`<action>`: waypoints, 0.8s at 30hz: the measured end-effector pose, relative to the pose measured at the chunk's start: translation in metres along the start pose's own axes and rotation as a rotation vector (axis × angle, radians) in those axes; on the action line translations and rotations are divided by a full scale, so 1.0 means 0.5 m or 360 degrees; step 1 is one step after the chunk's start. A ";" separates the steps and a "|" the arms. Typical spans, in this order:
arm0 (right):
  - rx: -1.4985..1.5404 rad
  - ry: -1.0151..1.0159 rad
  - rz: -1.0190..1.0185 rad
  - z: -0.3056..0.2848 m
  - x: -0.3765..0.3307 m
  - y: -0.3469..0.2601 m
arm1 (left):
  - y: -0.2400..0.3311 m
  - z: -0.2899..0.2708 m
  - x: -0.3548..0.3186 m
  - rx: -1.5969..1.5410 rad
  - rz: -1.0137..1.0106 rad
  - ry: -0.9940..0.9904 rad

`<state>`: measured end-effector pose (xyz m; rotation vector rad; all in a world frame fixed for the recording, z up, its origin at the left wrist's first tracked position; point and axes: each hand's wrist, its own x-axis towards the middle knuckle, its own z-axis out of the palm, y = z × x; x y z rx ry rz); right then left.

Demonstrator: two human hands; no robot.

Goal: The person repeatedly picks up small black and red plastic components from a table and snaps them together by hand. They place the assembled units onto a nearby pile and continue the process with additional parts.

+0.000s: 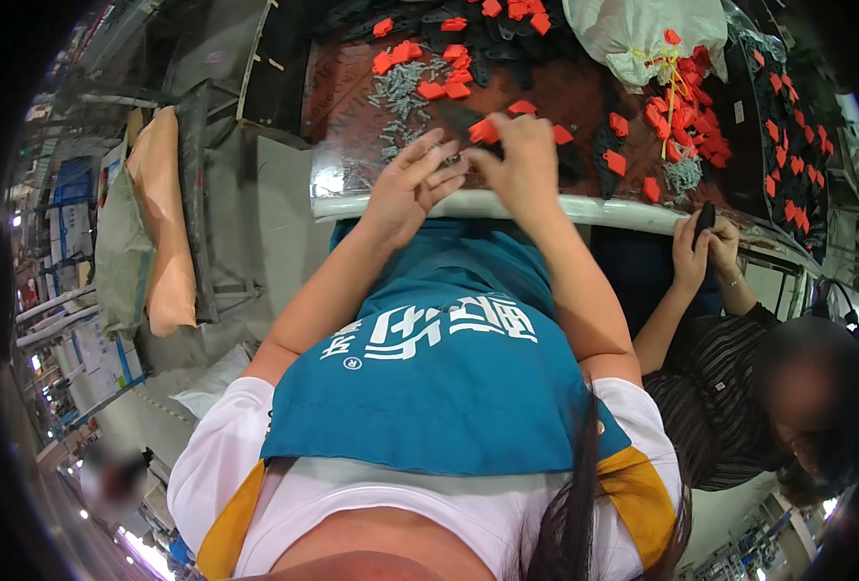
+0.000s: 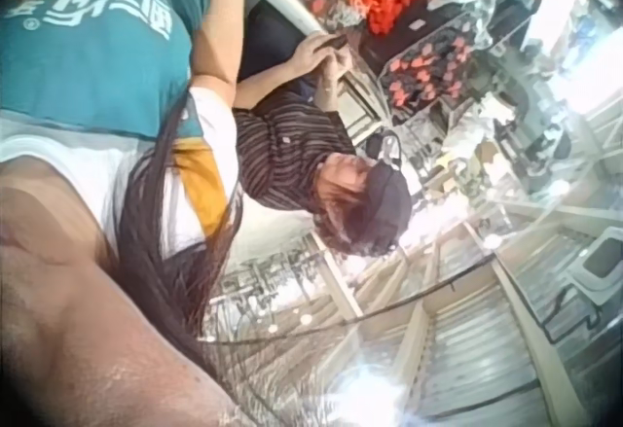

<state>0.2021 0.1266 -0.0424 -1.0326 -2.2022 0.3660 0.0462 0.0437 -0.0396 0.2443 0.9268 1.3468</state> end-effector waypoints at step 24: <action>-0.0667 -0.0444 0.0389 0.147 0.173 0.159 | 0.054 -0.061 -0.001 -0.0093 0.0120 0.0208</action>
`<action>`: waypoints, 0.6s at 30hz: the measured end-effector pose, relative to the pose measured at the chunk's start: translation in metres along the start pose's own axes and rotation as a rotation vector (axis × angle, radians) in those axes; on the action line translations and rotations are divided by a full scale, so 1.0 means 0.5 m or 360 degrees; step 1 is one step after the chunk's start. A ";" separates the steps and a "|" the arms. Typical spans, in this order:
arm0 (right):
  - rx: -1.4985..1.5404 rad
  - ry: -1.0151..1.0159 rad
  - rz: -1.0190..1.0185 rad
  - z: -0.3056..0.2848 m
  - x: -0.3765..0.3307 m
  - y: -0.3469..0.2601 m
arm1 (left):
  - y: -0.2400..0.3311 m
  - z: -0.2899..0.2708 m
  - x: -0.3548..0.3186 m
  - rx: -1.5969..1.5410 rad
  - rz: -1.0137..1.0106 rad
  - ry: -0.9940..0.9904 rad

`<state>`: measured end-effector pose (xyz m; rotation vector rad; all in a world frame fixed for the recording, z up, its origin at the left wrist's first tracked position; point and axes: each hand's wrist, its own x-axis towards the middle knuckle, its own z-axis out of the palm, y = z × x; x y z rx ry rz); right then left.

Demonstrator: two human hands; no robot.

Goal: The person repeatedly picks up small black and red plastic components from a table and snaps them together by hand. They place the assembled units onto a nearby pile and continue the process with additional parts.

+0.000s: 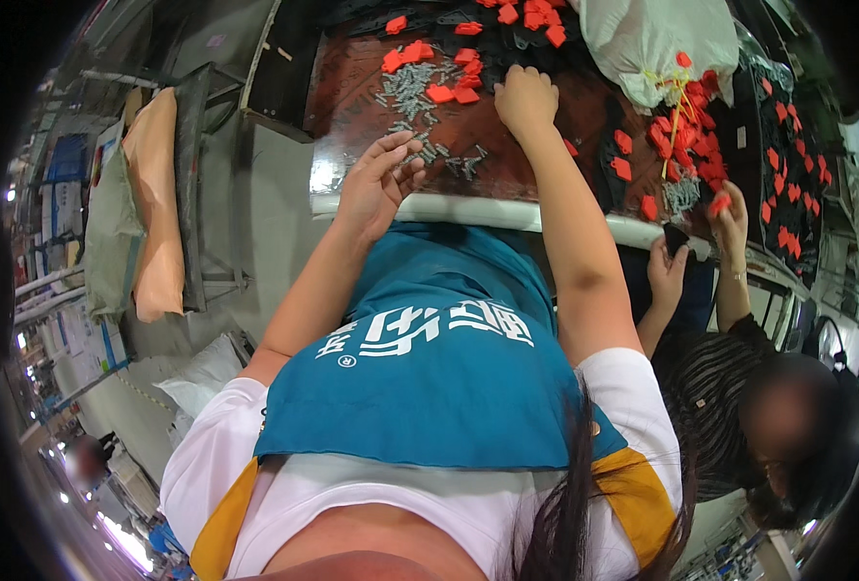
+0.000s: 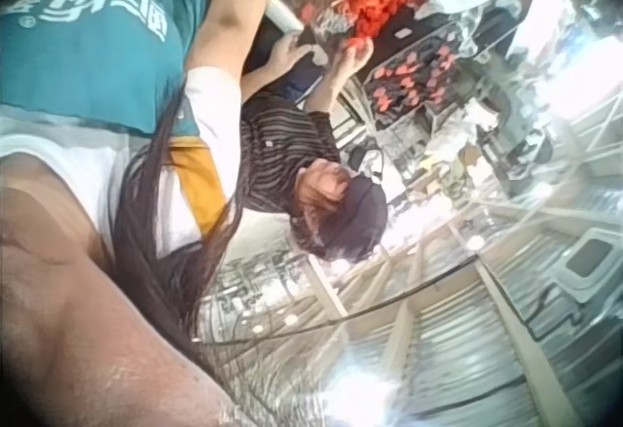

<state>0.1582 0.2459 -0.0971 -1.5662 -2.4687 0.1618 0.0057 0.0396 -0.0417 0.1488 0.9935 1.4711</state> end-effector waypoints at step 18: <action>0.1350 -0.0476 0.0020 -0.092 -0.143 -0.050 | -0.012 0.013 0.021 0.0032 0.0042 -0.0002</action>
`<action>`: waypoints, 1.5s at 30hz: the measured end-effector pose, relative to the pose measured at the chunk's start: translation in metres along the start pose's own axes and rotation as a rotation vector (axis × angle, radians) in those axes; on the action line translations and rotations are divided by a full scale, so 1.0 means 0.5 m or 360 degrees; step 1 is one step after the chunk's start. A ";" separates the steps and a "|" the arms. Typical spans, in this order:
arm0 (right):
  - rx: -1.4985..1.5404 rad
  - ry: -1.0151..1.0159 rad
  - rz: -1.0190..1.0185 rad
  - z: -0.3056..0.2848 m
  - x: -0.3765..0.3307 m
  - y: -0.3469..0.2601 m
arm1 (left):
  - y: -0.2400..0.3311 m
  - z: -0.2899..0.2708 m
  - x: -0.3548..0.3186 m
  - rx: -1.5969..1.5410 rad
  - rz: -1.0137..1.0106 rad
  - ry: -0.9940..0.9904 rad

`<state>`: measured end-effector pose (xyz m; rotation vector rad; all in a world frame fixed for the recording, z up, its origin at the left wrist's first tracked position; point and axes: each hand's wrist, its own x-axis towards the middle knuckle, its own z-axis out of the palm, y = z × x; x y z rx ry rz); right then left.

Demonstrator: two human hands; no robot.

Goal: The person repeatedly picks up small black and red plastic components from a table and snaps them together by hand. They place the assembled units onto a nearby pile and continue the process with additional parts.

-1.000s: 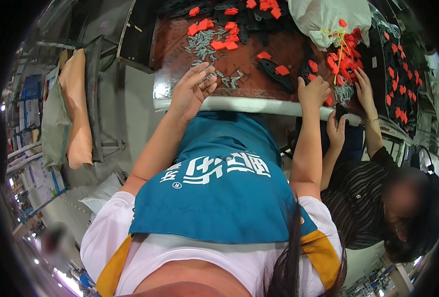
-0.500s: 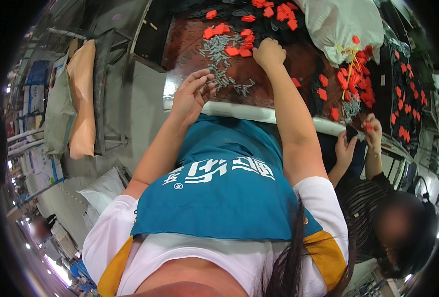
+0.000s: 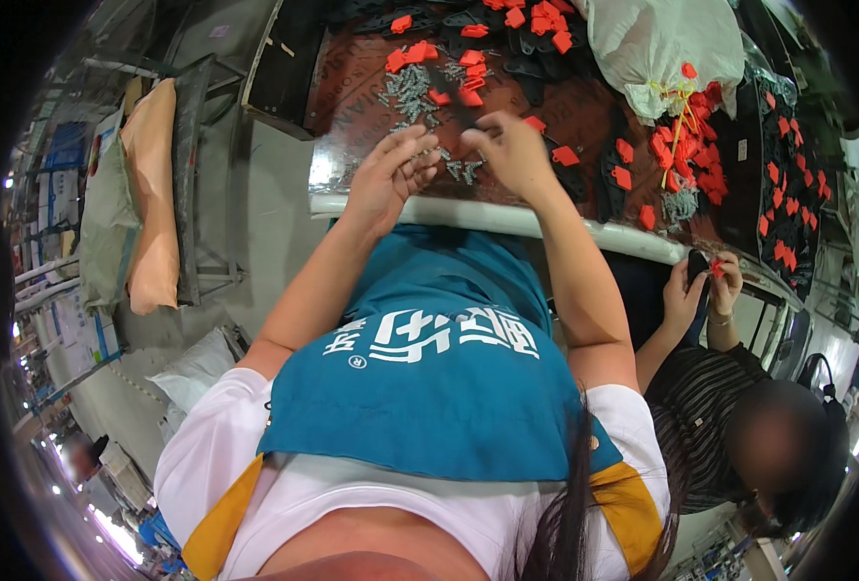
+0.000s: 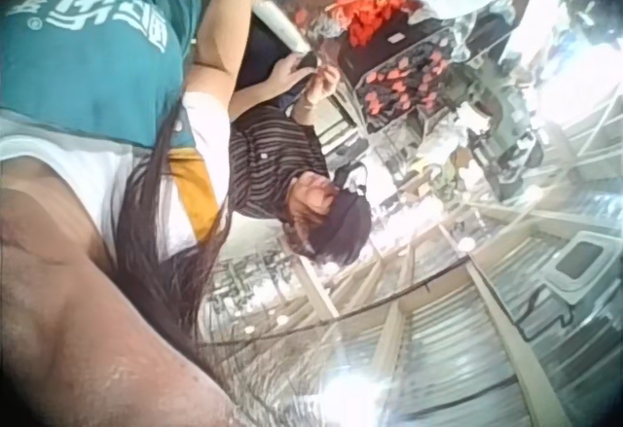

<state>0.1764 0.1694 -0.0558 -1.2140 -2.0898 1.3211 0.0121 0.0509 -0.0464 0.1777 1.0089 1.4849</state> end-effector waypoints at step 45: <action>0.1680 -0.0642 0.0454 0.047 0.057 0.038 | 0.012 -0.039 0.066 0.1729 0.0853 -0.0135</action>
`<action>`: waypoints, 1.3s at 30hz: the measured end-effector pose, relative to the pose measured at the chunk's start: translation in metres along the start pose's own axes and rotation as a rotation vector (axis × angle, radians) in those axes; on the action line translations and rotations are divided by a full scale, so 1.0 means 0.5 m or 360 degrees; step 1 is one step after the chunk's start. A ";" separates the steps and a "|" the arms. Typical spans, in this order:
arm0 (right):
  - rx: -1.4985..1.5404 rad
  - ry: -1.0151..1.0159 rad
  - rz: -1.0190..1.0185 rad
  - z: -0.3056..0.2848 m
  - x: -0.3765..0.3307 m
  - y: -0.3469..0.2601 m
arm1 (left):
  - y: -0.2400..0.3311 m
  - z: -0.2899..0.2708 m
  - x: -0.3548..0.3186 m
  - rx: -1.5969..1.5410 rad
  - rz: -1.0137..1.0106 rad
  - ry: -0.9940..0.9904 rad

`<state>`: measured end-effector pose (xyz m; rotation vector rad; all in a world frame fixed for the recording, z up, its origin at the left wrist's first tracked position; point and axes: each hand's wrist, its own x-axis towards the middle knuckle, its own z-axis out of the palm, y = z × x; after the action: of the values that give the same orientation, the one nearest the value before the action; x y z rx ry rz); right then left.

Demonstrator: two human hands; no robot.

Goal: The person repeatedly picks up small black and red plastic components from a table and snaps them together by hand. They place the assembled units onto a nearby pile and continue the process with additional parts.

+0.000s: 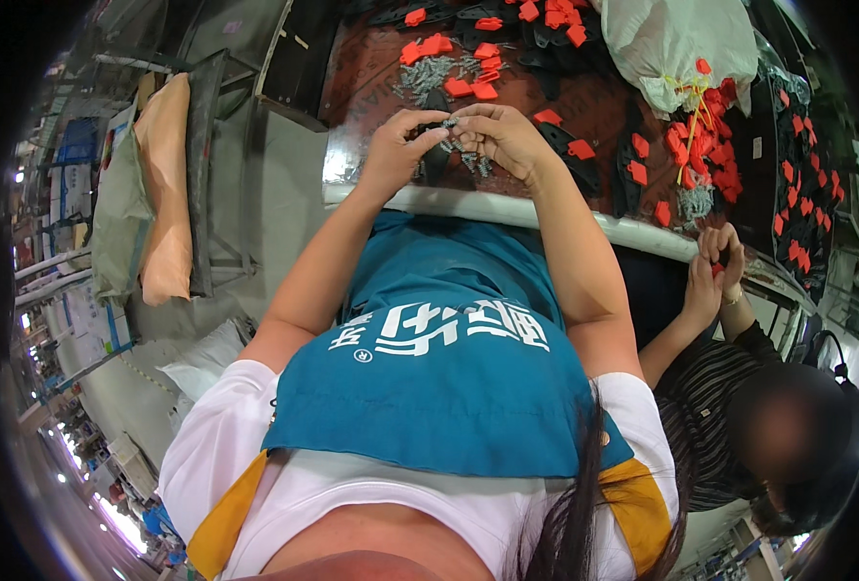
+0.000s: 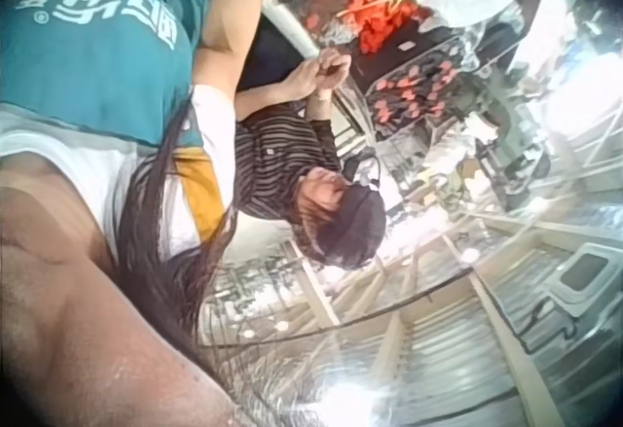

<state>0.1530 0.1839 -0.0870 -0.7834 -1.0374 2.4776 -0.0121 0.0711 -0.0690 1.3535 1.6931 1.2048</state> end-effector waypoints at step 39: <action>-0.0602 0.0668 -0.0589 0.042 -0.034 0.052 | 0.031 0.010 0.017 -0.0920 -0.0439 0.0032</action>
<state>0.1509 0.1464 -0.0878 -1.0530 -1.3549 1.7344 -0.0038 0.0815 -0.0558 0.7354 1.3371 1.3978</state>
